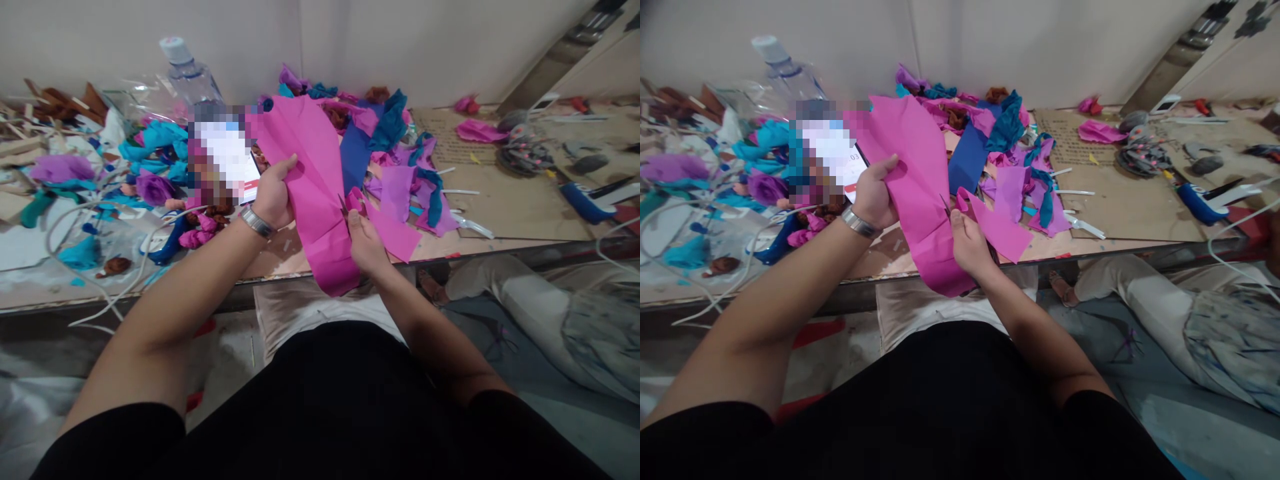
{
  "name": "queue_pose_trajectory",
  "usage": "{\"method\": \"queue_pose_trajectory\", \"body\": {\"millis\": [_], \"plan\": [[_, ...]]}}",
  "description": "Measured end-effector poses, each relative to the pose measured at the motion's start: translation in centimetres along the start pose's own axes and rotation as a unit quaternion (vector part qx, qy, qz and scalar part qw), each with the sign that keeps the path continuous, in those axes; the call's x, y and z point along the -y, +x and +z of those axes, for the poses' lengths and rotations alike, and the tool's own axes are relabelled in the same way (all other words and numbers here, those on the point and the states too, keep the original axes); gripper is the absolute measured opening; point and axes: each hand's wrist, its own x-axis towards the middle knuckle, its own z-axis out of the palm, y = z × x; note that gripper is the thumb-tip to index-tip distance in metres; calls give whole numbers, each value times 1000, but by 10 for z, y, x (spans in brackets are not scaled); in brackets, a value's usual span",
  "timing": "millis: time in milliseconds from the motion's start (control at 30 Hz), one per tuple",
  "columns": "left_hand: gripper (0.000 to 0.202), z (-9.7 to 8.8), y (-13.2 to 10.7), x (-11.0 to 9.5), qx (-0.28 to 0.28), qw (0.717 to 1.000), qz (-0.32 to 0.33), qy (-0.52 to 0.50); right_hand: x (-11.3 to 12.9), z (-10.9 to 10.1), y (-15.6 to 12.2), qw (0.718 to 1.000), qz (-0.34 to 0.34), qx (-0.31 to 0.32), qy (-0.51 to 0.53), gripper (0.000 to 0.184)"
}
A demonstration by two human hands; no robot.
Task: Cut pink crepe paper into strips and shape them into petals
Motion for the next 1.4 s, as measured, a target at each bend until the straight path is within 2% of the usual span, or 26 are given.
{"method": "queue_pose_trajectory", "body": {"millis": [133, 333, 667, 967, 1167, 1400], "plan": [[8, 1, 0, -1, 29, 999, 13, 20, -2, 0, -2, 1000, 2, 5, -14, 67], [9, -2, 3, -2, 17, 1000, 12, 22, -3, 1, -2, 1000, 6, 14, -10, 67], [7, 2, -3, -3, 30, 999, 3, 13, 0, 1, 0, 1000, 17, 20, -8, 71], [11, 4, -4, -3, 31, 999, 5, 24, 0, 1, 3, 997, 37, 43, 46, 70], [17, 3, -4, -2, 54, 998, 15, 32, -1, 2, 2, 993, 46, 41, 102, 71], [18, 0, 0, -1, 57, 998, 18, 38, -6, 3, 4, 990, 66, 48, 118, 70]]}}
